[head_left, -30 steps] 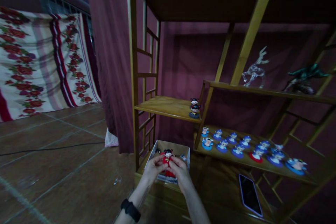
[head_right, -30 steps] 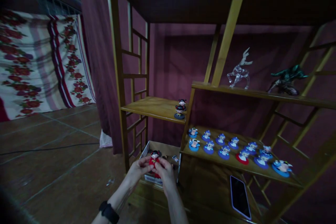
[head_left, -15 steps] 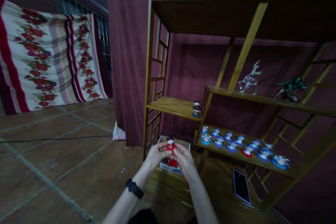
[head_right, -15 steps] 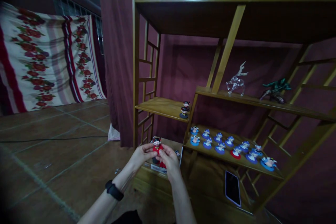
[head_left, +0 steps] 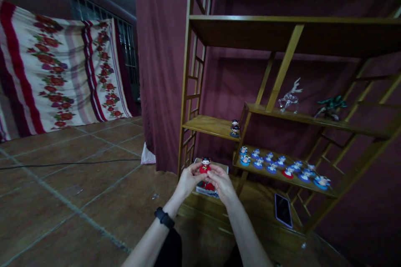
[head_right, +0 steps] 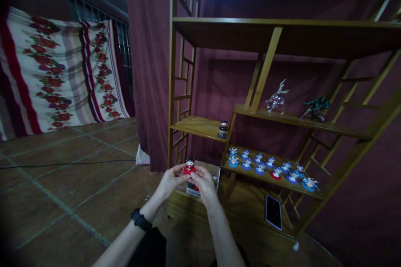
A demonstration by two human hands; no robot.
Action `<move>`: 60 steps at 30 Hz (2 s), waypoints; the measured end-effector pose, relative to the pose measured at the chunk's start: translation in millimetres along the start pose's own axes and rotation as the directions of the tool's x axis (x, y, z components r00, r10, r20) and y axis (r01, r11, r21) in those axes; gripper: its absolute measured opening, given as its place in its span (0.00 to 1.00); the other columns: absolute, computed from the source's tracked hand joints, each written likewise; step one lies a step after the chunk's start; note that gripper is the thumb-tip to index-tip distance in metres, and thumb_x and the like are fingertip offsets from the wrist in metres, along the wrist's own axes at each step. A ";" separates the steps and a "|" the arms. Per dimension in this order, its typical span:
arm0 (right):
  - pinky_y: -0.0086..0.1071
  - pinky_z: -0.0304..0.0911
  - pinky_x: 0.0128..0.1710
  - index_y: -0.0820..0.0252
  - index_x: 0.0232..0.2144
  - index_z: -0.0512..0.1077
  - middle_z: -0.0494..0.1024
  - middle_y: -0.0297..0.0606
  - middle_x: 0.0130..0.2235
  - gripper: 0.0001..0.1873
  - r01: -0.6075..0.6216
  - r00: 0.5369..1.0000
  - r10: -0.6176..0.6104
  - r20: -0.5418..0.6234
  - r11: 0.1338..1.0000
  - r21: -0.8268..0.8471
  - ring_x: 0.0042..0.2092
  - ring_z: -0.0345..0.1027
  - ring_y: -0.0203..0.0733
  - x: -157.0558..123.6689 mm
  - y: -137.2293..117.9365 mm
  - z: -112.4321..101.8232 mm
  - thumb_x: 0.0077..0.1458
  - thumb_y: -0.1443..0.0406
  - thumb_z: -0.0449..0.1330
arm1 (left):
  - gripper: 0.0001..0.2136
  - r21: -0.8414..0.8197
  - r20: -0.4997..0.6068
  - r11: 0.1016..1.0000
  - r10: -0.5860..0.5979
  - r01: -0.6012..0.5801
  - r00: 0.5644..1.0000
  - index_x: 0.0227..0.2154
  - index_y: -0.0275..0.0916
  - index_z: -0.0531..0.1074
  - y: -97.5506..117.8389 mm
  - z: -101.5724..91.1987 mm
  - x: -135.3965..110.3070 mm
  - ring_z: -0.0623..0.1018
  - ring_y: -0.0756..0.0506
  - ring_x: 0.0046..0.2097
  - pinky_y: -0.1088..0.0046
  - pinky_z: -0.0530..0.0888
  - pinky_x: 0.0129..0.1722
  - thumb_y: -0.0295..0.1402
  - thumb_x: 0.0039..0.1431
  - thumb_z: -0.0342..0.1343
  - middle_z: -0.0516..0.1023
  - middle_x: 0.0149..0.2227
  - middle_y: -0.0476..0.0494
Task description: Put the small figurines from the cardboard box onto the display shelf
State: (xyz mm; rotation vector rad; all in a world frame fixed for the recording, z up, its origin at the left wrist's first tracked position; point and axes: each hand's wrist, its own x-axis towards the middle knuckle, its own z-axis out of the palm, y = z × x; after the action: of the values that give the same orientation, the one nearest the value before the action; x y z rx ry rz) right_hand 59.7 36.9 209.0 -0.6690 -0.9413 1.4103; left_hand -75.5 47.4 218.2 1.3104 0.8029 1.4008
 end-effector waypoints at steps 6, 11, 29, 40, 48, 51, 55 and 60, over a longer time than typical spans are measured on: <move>0.34 0.66 0.37 0.59 0.38 0.70 0.76 0.40 0.38 0.22 0.036 0.998 -0.031 0.046 0.991 -0.129 0.38 0.71 0.40 3.5 -15.5 15.8 0.38 0.60 0.66 | 0.23 0.004 0.005 1.000 0.007 -0.007 1.000 0.38 0.32 0.72 16.6 -5.0 3.3 0.76 0.47 0.31 0.70 0.73 0.35 0.31 0.34 0.66 0.78 0.31 0.43; 0.35 0.64 0.40 0.61 0.36 0.72 0.78 0.40 0.36 0.20 0.087 0.996 -0.078 0.049 0.971 -0.223 0.37 0.71 0.41 8.7 -29.4 27.0 0.38 0.59 0.66 | 0.24 0.012 0.033 0.999 0.041 -0.041 0.999 0.40 0.32 0.70 25.6 -4.7 6.7 0.76 0.47 0.31 0.69 0.73 0.35 0.30 0.34 0.66 0.78 0.32 0.43; 0.32 0.65 0.34 0.62 0.34 0.71 0.77 0.39 0.34 0.20 0.002 0.998 0.013 0.057 0.965 -0.261 0.35 0.71 0.40 26.8 -50.4 39.0 0.36 0.60 0.67 | 0.27 -0.006 0.051 0.997 0.081 -0.080 0.995 0.42 0.32 0.67 44.4 -4.8 28.1 0.76 0.48 0.32 0.69 0.73 0.35 0.27 0.34 0.66 0.76 0.34 0.42; 0.32 0.63 0.34 0.57 0.41 0.65 0.75 0.32 0.31 0.29 0.153 0.980 -0.094 0.173 0.916 -0.370 0.31 0.68 0.37 61.0 -77.6 68.0 0.32 0.69 0.66 | 0.28 -0.012 0.024 0.987 0.158 -0.157 0.987 0.45 0.34 0.64 66.9 -13.9 47.0 0.75 0.48 0.34 0.70 0.72 0.37 0.29 0.36 0.65 0.75 0.35 0.42; 0.33 0.63 0.34 0.56 0.40 0.61 0.74 0.29 0.31 0.32 0.171 0.982 -0.116 0.149 0.880 -0.443 0.30 0.68 0.35 95.0 -76.5 73.5 0.28 0.72 0.66 | 0.29 0.006 0.000 0.978 0.210 -0.210 0.978 0.44 0.35 0.65 74.3 -15.6 63.5 0.72 0.52 0.30 0.76 0.70 0.32 0.28 0.34 0.65 0.72 0.36 0.45; 0.33 0.64 0.34 0.56 0.42 0.61 0.74 0.29 0.31 0.34 0.184 0.980 -0.112 0.166 0.833 -0.522 0.30 0.68 0.36 101.7 -79.8 75.0 0.28 0.71 0.66 | 0.29 -0.012 -0.030 0.976 0.218 -0.219 0.975 0.44 0.35 0.65 76.6 -18.4 67.2 0.71 0.53 0.29 0.76 0.71 0.32 0.28 0.33 0.65 0.71 0.37 0.45; 0.32 0.63 0.34 0.57 0.41 0.61 0.73 0.29 0.30 0.33 0.223 0.969 -0.132 0.207 0.826 -0.518 0.30 0.67 0.36 106.7 -83.6 88.1 0.28 0.72 0.66 | 0.29 -0.028 -0.055 0.971 0.235 -0.236 0.971 0.44 0.36 0.65 84.5 -20.9 72.5 0.71 0.54 0.28 0.76 0.71 0.32 0.29 0.34 0.64 0.69 0.39 0.45; 0.32 0.63 0.36 0.55 0.42 0.60 0.71 0.27 0.29 0.33 0.281 0.959 -0.225 0.171 0.825 -0.490 0.30 0.66 0.35 133.5 -91.0 103.4 0.29 0.70 0.65 | 0.31 -0.038 -0.161 0.965 0.249 -0.258 0.955 0.48 0.38 0.63 85.5 -34.6 76.0 0.74 0.51 0.34 0.73 0.72 0.37 0.30 0.36 0.63 0.67 0.44 0.41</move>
State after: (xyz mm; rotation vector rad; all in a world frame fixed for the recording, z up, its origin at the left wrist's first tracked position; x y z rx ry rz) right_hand 7.1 146.1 357.8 -0.8271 -1.4615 0.9620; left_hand -120.5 102.6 314.2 1.3051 0.7078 1.7353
